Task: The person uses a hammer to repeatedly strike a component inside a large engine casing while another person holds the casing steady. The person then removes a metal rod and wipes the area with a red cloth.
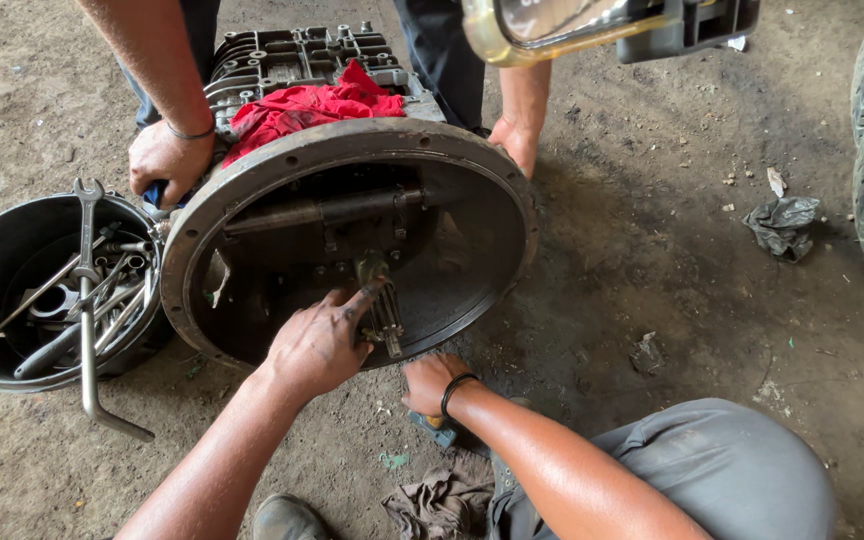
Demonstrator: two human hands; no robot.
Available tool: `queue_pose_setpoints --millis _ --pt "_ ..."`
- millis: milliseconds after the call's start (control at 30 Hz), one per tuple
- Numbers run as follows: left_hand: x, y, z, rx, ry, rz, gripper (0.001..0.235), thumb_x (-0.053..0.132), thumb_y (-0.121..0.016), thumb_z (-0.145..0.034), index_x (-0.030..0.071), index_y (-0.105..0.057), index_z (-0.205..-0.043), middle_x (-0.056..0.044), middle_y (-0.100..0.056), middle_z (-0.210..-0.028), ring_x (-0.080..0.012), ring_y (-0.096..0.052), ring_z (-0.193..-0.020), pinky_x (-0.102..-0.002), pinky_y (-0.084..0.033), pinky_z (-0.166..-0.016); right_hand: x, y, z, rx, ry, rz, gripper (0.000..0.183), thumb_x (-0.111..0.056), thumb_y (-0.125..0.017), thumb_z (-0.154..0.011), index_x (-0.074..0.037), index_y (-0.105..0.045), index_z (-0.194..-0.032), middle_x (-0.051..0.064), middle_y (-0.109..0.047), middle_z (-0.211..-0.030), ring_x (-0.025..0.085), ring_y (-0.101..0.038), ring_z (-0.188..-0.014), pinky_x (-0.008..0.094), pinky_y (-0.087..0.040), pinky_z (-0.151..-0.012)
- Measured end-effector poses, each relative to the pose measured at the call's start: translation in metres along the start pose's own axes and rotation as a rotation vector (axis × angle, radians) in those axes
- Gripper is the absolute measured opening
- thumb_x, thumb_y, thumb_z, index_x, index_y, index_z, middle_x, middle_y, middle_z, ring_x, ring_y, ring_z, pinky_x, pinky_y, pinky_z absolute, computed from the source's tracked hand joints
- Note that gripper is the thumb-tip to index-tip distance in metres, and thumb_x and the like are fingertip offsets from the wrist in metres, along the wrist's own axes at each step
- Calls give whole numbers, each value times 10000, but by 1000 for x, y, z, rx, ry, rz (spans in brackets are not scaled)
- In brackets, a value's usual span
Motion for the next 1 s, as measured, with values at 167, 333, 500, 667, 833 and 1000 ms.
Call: queue_pose_setpoints --millis 167,333,500,667,833,1000 --pt "4 -6 0 -35 1 15 947 283 -717 -875 350 -139 -1623 -164 -509 -1458 -343 -608 -1233 -431 -519 -1011 1 -1 -2 16 10 -14 382 -395 -723 -839 -93 -730 -1073 192 -732 -1096 364 -707 -1049 484 -558 -922" --pt "10 -15 1 7 -92 -46 1010 289 -789 -806 389 -166 -1594 -230 -194 -1649 -379 -571 -1260 -427 -499 -1026 6 -5 -7 55 36 -36 376 -397 -723 -831 -100 -741 -1061 186 -733 -1102 365 -700 -1058 492 -549 -920" --pt "1 -24 1 24 -59 -19 945 353 -801 -792 440 -293 -1584 -178 -114 -1675 -398 -541 -1282 -421 -500 -1018 14 -23 -19 136 69 -47 404 -412 -738 -806 -88 -736 -1047 186 -730 -1093 377 -693 -1054 506 -545 -899" --pt "-17 -22 16 150 -130 -28 635 425 -787 -799 315 -587 -1391 -182 -211 -1664 -365 -572 -1266 -415 -501 -1013 19 -14 -19 121 26 -173 447 -447 -747 -737 -115 -732 -1036 161 -740 -1050 355 -698 -1019 477 -545 -885" --pt "-35 -19 28 236 -154 -93 714 459 -796 -751 233 -607 -1401 -252 -458 -1470 -379 -557 -1256 -437 -486 -983 -47 5 12 -23 203 95 383 -421 -650 -871 -87 -743 -1034 178 -754 -1010 358 -726 -951 486 -574 -847" --pt "-41 -24 25 -51 18 -176 557 507 -723 -878 233 -633 -1354 -99 -672 -1285 -281 -613 -1232 -421 -514 -997 -116 -75 48 -174 385 142 353 -381 -693 -785 -108 -739 -1003 180 -739 -939 357 -723 -883 515 -581 -752"
Point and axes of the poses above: each hand's wrist, its own z-axis away from the middle knuckle, its own y-axis out of the back of the hand, x = y × z, the point moved 7 cm from there along -z, towards the middle knuckle
